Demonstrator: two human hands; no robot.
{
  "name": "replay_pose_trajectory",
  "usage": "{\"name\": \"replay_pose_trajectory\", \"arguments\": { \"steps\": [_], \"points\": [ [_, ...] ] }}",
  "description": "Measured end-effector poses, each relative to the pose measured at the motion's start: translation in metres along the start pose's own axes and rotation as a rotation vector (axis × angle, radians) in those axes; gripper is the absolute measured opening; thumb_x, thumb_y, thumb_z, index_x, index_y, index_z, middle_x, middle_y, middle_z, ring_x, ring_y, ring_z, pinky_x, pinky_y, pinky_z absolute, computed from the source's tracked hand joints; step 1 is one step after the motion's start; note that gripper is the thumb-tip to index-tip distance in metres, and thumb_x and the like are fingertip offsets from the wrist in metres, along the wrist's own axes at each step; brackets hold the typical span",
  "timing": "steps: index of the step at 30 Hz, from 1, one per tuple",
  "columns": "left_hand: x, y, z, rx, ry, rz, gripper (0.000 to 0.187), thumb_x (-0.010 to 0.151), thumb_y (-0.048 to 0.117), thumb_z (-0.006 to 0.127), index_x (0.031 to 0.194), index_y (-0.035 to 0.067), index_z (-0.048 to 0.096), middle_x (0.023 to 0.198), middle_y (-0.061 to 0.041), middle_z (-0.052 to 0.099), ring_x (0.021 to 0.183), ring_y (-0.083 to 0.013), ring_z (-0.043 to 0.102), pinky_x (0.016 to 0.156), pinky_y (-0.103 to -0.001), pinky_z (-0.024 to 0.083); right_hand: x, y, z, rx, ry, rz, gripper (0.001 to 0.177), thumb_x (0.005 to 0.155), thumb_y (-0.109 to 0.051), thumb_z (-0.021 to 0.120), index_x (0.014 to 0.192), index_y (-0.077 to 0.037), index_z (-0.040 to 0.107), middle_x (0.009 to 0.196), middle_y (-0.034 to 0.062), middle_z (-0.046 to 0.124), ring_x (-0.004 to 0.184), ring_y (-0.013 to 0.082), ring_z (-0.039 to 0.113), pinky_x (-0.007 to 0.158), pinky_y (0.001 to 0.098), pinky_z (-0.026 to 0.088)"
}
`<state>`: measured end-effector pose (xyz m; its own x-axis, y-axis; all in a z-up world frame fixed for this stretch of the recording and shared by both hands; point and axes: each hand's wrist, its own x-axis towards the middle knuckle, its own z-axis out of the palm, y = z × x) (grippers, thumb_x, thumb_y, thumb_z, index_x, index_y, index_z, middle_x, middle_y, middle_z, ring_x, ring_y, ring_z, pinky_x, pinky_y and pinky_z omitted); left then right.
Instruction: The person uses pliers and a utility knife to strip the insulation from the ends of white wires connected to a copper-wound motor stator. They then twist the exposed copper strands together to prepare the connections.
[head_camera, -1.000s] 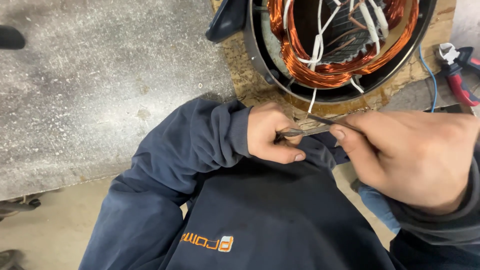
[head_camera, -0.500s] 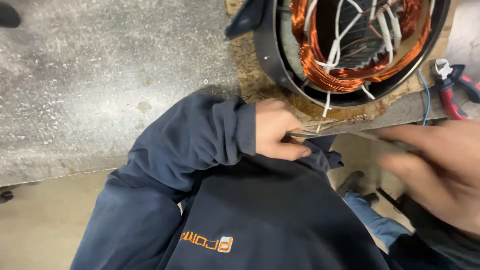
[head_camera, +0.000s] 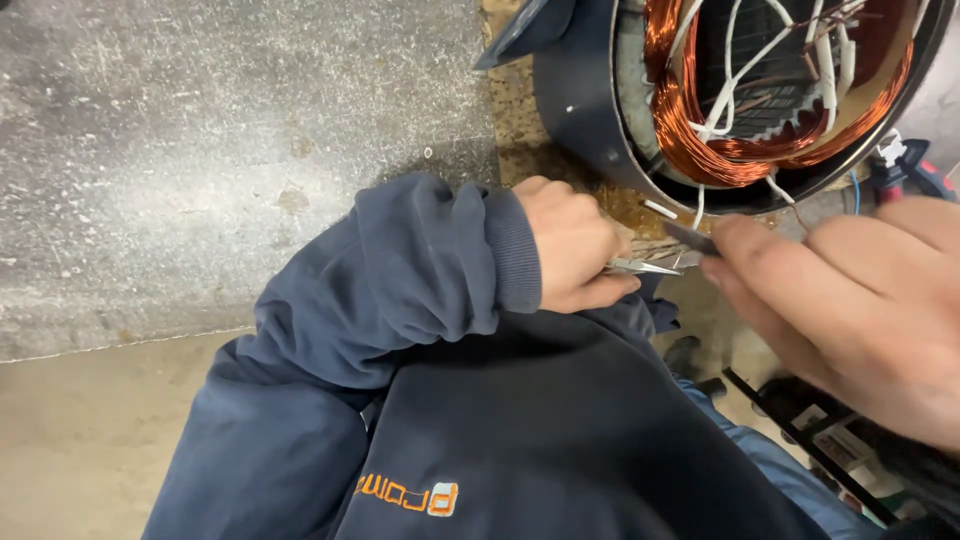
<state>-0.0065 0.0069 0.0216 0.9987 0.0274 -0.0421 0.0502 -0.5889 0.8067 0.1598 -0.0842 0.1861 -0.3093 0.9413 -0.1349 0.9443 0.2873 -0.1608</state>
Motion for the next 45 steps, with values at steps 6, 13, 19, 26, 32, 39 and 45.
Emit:
{"name": "replay_pose_trajectory", "arguments": {
  "steps": [6, 13, 19, 26, 32, 39, 45],
  "points": [
    [-0.002, -0.001, 0.000, -0.006, 0.011, 0.000, 0.032, 0.086, 0.044, 0.069, 0.083, 0.013, 0.076, 0.060, -0.013, 0.067, 0.059, -0.0378, 0.067, 0.055, -0.049, 0.054, 0.007, 0.004, 0.006, -0.062, -0.096, -0.057, 0.019, 0.074, -0.016, 0.084, 0.089, -0.006, 0.078, 0.052, 0.0013, 0.051, 0.042, 0.0219, 0.049, 0.042, 0.0365, 0.038],
    [-0.002, -0.005, 0.004, -0.060, 0.042, 0.044, 0.030, 0.084, 0.043, 0.070, 0.081, 0.013, 0.076, 0.063, -0.012, 0.068, 0.061, -0.0382, 0.068, 0.056, -0.050, 0.054, 0.004, -0.001, 0.005, 0.003, -0.175, -0.023, 0.029, 0.071, -0.019, 0.086, 0.097, -0.010, 0.080, 0.051, 0.0005, 0.054, 0.044, 0.0219, 0.055, 0.041, 0.0386, 0.041],
    [-0.001, -0.006, 0.005, -0.072, 0.017, 0.041, 0.033, 0.086, 0.044, 0.070, 0.079, 0.013, 0.075, 0.065, -0.012, 0.069, 0.064, -0.0386, 0.068, 0.059, -0.050, 0.055, 0.006, -0.003, 0.004, 0.014, -0.205, -0.050, 0.035, 0.067, -0.023, 0.084, 0.099, -0.010, 0.079, 0.052, -0.0004, 0.055, 0.045, 0.0220, 0.056, 0.043, 0.0385, 0.041],
    [0.000, -0.007, 0.006, -0.081, -0.007, 0.042, 0.034, 0.085, 0.045, 0.071, 0.082, 0.012, 0.076, 0.064, -0.013, 0.069, 0.063, -0.0383, 0.068, 0.060, -0.049, 0.055, 0.004, 0.001, 0.005, 0.042, -0.257, 0.070, 0.024, 0.075, -0.025, 0.087, 0.094, -0.013, 0.079, 0.049, 0.0029, 0.052, 0.040, 0.0248, 0.053, 0.041, 0.0425, 0.039],
    [-0.001, -0.007, 0.006, -0.101, 0.027, 0.066, 0.032, 0.084, 0.045, 0.071, 0.082, 0.013, 0.076, 0.065, -0.012, 0.069, 0.062, -0.0380, 0.068, 0.059, -0.050, 0.055, -0.009, 0.007, 0.007, 0.041, -0.190, 0.037, 0.025, 0.076, -0.026, 0.084, 0.097, -0.012, 0.080, 0.046, 0.0016, 0.053, 0.040, 0.0234, 0.053, 0.042, 0.0412, 0.039],
    [0.001, -0.007, 0.005, -0.105, 0.015, 0.072, 0.034, 0.086, 0.046, 0.071, 0.075, 0.014, 0.073, 0.061, -0.012, 0.066, 0.056, -0.0385, 0.064, 0.054, -0.050, 0.051, -0.228, 0.055, 0.095, 0.589, 0.016, 0.571, 0.039, 0.073, -0.025, 0.082, 0.110, -0.016, 0.076, 0.094, 0.0062, 0.067, 0.075, 0.0191, 0.061, 0.071, 0.0323, 0.046],
    [0.003, -0.011, 0.006, -0.205, 0.061, 0.146, 0.029, 0.087, 0.042, 0.076, 0.081, 0.013, 0.075, 0.057, -0.009, 0.064, 0.053, -0.0343, 0.064, 0.049, -0.044, 0.048, -0.203, 0.000, 0.190, 1.506, 0.142, 0.740, 0.057, 0.069, -0.011, 0.091, 0.118, -0.003, 0.063, 0.112, 0.0087, 0.069, 0.102, 0.0150, 0.066, 0.089, 0.0313, 0.052]
  ]
}}
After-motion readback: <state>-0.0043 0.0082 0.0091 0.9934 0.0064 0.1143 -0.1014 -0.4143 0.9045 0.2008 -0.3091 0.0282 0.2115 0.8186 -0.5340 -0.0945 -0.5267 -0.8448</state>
